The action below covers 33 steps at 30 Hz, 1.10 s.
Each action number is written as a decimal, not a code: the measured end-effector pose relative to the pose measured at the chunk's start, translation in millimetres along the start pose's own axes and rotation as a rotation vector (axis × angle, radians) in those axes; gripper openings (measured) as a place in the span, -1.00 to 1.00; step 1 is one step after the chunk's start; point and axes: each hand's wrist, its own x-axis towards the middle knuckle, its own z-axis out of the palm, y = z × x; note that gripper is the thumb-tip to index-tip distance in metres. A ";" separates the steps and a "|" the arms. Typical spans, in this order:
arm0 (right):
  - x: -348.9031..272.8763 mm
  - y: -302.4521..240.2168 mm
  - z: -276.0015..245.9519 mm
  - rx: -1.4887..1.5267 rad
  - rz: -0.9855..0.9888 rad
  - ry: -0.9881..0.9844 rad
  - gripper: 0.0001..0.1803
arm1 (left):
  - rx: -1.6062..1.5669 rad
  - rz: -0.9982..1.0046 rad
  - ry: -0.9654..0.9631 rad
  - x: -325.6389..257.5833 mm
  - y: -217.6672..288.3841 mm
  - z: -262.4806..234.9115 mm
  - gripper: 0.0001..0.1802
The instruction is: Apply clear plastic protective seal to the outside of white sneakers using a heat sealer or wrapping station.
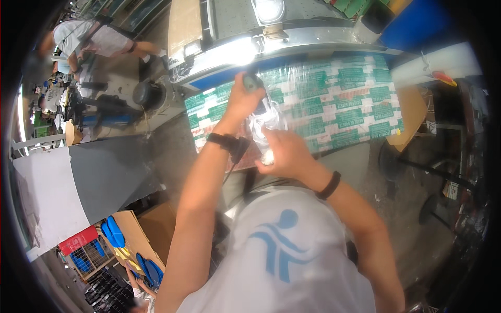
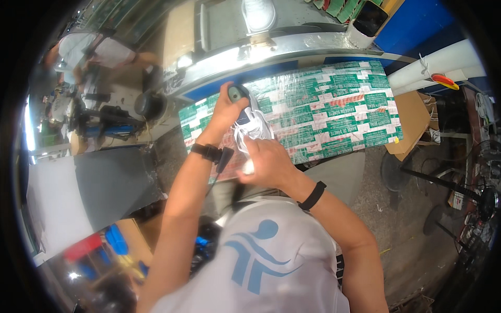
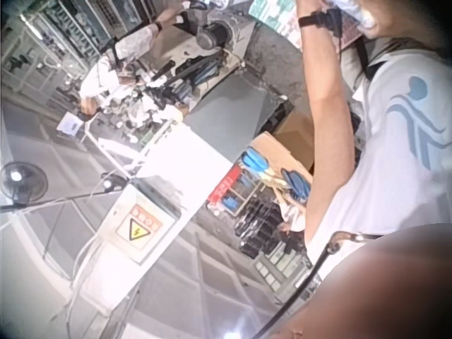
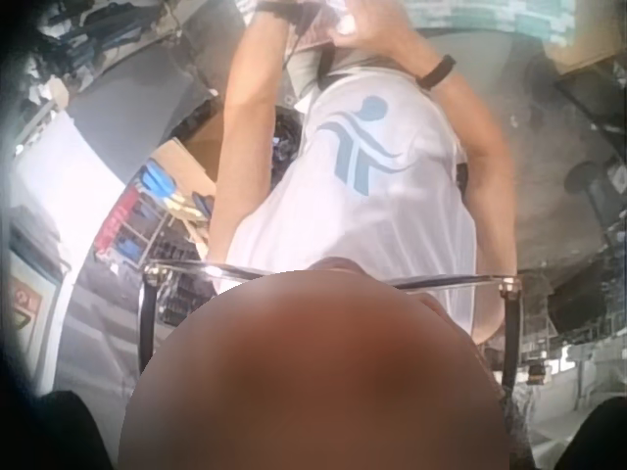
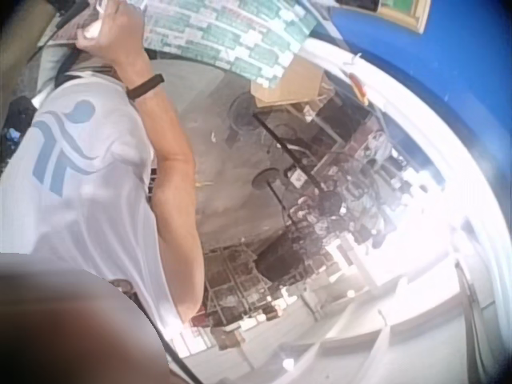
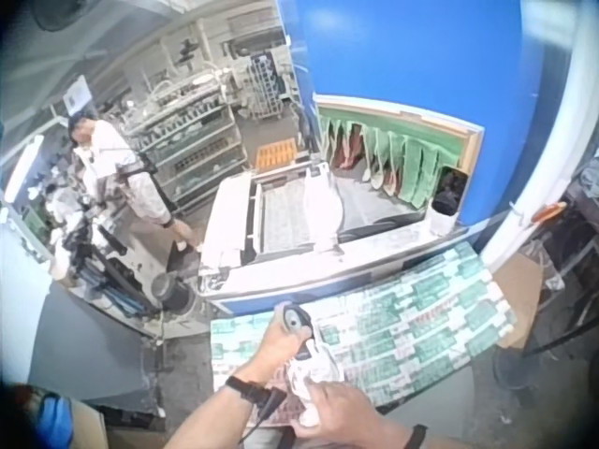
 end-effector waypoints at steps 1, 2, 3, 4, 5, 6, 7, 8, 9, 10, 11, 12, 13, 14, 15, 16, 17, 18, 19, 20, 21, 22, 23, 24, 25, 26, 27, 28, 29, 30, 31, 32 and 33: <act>2.0 1.1 2.5 0.001 0.000 -0.004 -0.07 | -0.017 0.008 0.006 -1.8 1.5 0.1 -0.22; 6.1 1.6 6.0 0.002 -0.007 0.003 -0.07 | -0.019 0.004 0.006 -2.1 3.3 -0.4 -0.22; 9.2 1.8 8.8 0.002 -0.014 0.011 -0.06 | -0.007 0.001 0.010 -1.6 5.2 -1.4 -0.22; 12.1 0.9 10.9 0.000 -0.011 0.007 -0.06 | 0.001 -0.002 0.013 -0.4 5.4 -2.5 -0.21; 14.5 0.1 12.8 -0.015 -0.009 0.010 -0.06 | -0.002 -0.004 0.011 -0.2 5.4 -2.5 -0.21; 15.6 -0.4 13.8 -0.030 -0.008 0.012 -0.06 | -0.015 0.000 -0.002 -0.1 5.4 -2.3 -0.21; 14.1 -1.9 12.6 -0.028 -0.007 0.010 -0.06 | -0.022 0.004 -0.013 -0.2 4.9 -3.1 -0.20; 10.9 -4.6 8.5 0.012 0.023 -0.023 -0.08 | -0.022 0.001 -0.012 -0.1 4.6 -3.5 -0.20; 8.5 -6.8 4.5 0.052 0.052 -0.056 -0.09 | -0.007 -0.012 -0.021 0.3 4.5 -3.5 -0.15; 6.2 -7.2 0.8 0.053 0.052 -0.059 -0.09 | 0.007 -0.025 -0.030 1.0 3.3 -2.6 -0.09; 4.4 -7.4 -3.0 0.091 0.110 -0.048 -0.11 | 0.006 -0.027 -0.028 2.3 1.2 -2.0 -0.09; 4.5 -8.2 -5.9 0.130 0.167 -0.036 -0.13 | 0.063 -0.019 0.006 3.7 -0.9 -1.4 -0.09; 9.1 -9.9 -7.7 0.126 0.175 -0.033 -0.13 | 0.118 -0.008 0.030 5.6 -2.4 3.1 -0.09; 17.9 -14.1 -5.5 0.136 0.143 -0.011 -0.19 | 0.117 -0.011 0.024 4.3 -3.7 4.7 -0.09; 22.9 -17.8 -2.6 0.147 0.111 0.012 -0.23 | 0.166 -0.007 0.052 3.1 -5.0 5.5 -0.08; 23.4 -20.1 2.1 0.145 0.114 0.014 -0.23 | 0.215 0.001 0.081 3.9 -6.4 5.1 -0.08; 21.5 -21.5 8.2 0.208 0.064 -0.003 -0.22 | 0.214 0.003 0.076 6.2 -8.1 4.8 -0.08; 18.3 -23.0 11.0 0.270 0.015 -0.019 -0.21 | 0.155 -0.001 0.040 9.5 -9.8 4.9 -0.07; 7.5 -26.1 9.5 0.270 0.021 -0.019 -0.21 | 0.096 -0.008 0.004 10.7 -14.6 4.8 -0.06; -8.2 -28.8 2.4 0.255 0.059 -0.084 -0.20 | 0.096 -0.011 0.007 10.6 -16.8 3.9 -0.06; -20.2 -29.1 -6.0 0.239 0.098 -0.149 -0.19 | 0.134 -0.017 0.023 10.3 -19.2 3.7 -0.06; -25.2 -28.5 -19.6 0.244 0.182 -0.267 -0.15 | 0.172 -0.025 0.041 9.6 -20.3 4.8 -0.05; -27.1 -22.8 -17.2 0.246 0.180 -0.271 -0.15 | 0.172 -0.028 0.045 11.6 -21.1 2.8 -0.05; -27.5 -13.8 -11.3 0.192 0.113 -0.167 -0.10 | 0.134 -0.004 0.039 15.5 -21.4 -1.8 -0.02; -24.4 -8.4 -9.6 0.135 0.053 -0.059 -0.04 | 0.094 0.023 0.024 18.1 -19.9 -2.8 0.00; -16.9 -6.9 -7.5 0.113 0.000 -0.008 -0.02 | 0.094 0.023 0.021 17.1 -19.0 -1.6 0.00; -11.1 -1.1 -4.1 0.114 0.001 -0.006 -0.02 | 0.072 0.000 -0.002 15.0 -18.1 -0.4 0.00; -4.6 5.1 1.3 0.033 -0.009 -0.021 0.00 | 0.051 -0.020 -0.027 14.1 -16.1 -0.5 0.01; -1.2 7.6 5.1 -0.048 -0.019 -0.035 0.01 | 0.055 -0.017 -0.029 13.0 -13.9 1.0 0.01; -1.0 7.5 7.5 -0.048 -0.018 -0.030 0.01 | 0.082 -0.033 -0.009 11.9 -11.6 3.7 0.00; -0.7 6.6 8.5 -0.044 -0.018 -0.052 0.00 | 0.107 -0.053 0.015 10.8 -11.7 4.9 -0.01; -0.4 5.6 9.3 -0.042 -0.018 -0.075 -0.01 | 0.109 -0.052 0.016 10.8 -11.7 4.3 -0.01; 0.2 3.5 10.8 -0.042 -0.018 -0.074 -0.01 | 0.153 -0.037 0.021 11.2 -11.8 3.9 -0.02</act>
